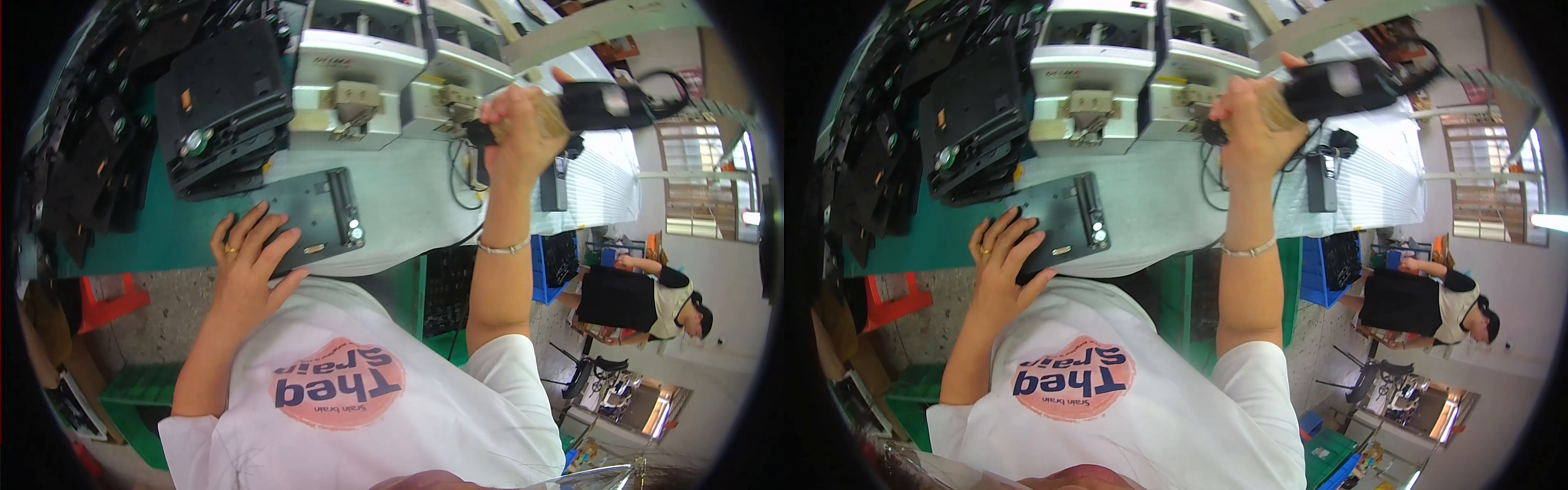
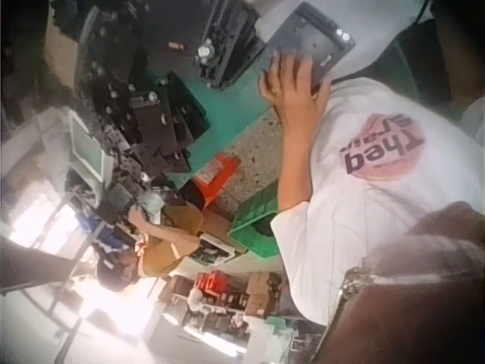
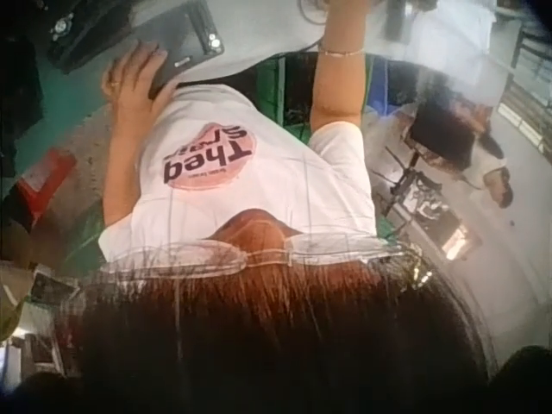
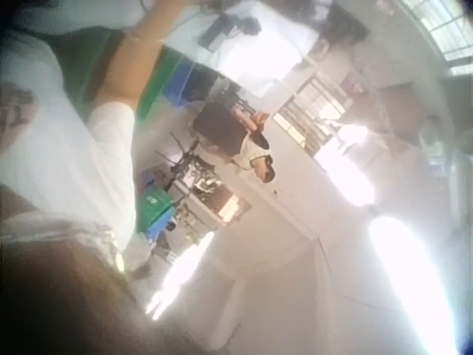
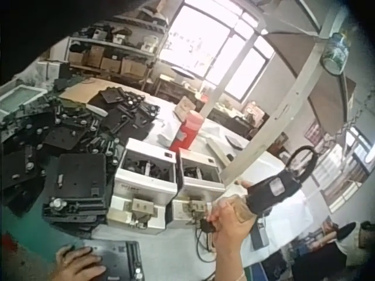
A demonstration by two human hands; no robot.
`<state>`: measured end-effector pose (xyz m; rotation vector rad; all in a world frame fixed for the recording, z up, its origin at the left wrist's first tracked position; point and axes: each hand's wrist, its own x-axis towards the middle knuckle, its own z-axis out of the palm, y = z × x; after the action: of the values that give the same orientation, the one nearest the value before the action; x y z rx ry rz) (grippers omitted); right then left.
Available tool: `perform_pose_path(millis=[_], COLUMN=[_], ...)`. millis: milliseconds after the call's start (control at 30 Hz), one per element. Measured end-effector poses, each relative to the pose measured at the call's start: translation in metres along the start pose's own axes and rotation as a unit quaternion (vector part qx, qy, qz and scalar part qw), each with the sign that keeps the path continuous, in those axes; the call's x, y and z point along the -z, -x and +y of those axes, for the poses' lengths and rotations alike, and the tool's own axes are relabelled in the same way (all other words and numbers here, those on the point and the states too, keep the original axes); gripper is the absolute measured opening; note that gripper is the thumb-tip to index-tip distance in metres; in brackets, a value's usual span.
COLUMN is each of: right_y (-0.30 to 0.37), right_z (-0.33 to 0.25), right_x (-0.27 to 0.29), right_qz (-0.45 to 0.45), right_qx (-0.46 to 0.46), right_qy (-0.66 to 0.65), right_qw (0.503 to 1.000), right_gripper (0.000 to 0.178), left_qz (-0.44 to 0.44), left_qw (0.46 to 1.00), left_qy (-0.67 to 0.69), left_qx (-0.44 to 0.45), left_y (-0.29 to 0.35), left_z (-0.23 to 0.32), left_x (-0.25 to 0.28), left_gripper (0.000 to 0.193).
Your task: The person assembles plastic housing components by securing plastic covers to the housing with screws, using an electric screwdriver at a factory workbench.
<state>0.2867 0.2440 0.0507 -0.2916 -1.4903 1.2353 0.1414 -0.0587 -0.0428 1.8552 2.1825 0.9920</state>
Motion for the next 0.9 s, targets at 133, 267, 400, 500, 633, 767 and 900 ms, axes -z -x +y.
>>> perform_pose_path(millis=[133, 267, 400, 500, 633, 767, 900], right_y=[0.031, 0.073, 0.109, 0.126, 0.135, 0.134, 0.136], right_z=[-0.027, -0.028, -0.024, -0.016, -0.002, -0.001, 0.0], right_x=[-0.014, -0.038, -0.063, -0.071, -0.073, -0.071, -0.075], right_qz=[0.003, -0.054, -0.067, -0.074, -0.099, -0.145, -0.141], right_qx=[-0.04, -0.096, -0.115, -0.124, -0.108, -0.112, -0.111], right_qy=[-0.119, -0.2, -0.193, -0.174, -0.149, -0.089, -0.088], right_qw=[0.992, 0.974, 0.972, 0.974, 0.978, 0.979, 0.98], right_gripper=[0.056, 0.059, 0.062, 0.063, 0.06, 0.063, 0.063], left_qz=[0.002, -0.002, 0.0, -0.013, -0.001, 0.013, 0.017], left_qw=[1.0, 0.999, 0.999, 0.999, 0.999, 0.999, 0.999], left_qy=[0.019, 0.029, 0.019, 0.021, 0.012, 0.01, 0.01], left_qx=[-0.021, -0.031, -0.032, -0.037, -0.035, -0.029, -0.028], left_y=[-0.003, -0.007, -0.006, -0.004, -0.003, -0.003, -0.003], left_z=[0.0, 0.001, 0.0, -0.001, 0.0, -0.001, 0.0], left_x=[-0.002, -0.007, -0.009, -0.008, -0.011, -0.013, -0.014], left_gripper=[0.039, 0.033, 0.031, 0.033, 0.028, 0.027, 0.026])
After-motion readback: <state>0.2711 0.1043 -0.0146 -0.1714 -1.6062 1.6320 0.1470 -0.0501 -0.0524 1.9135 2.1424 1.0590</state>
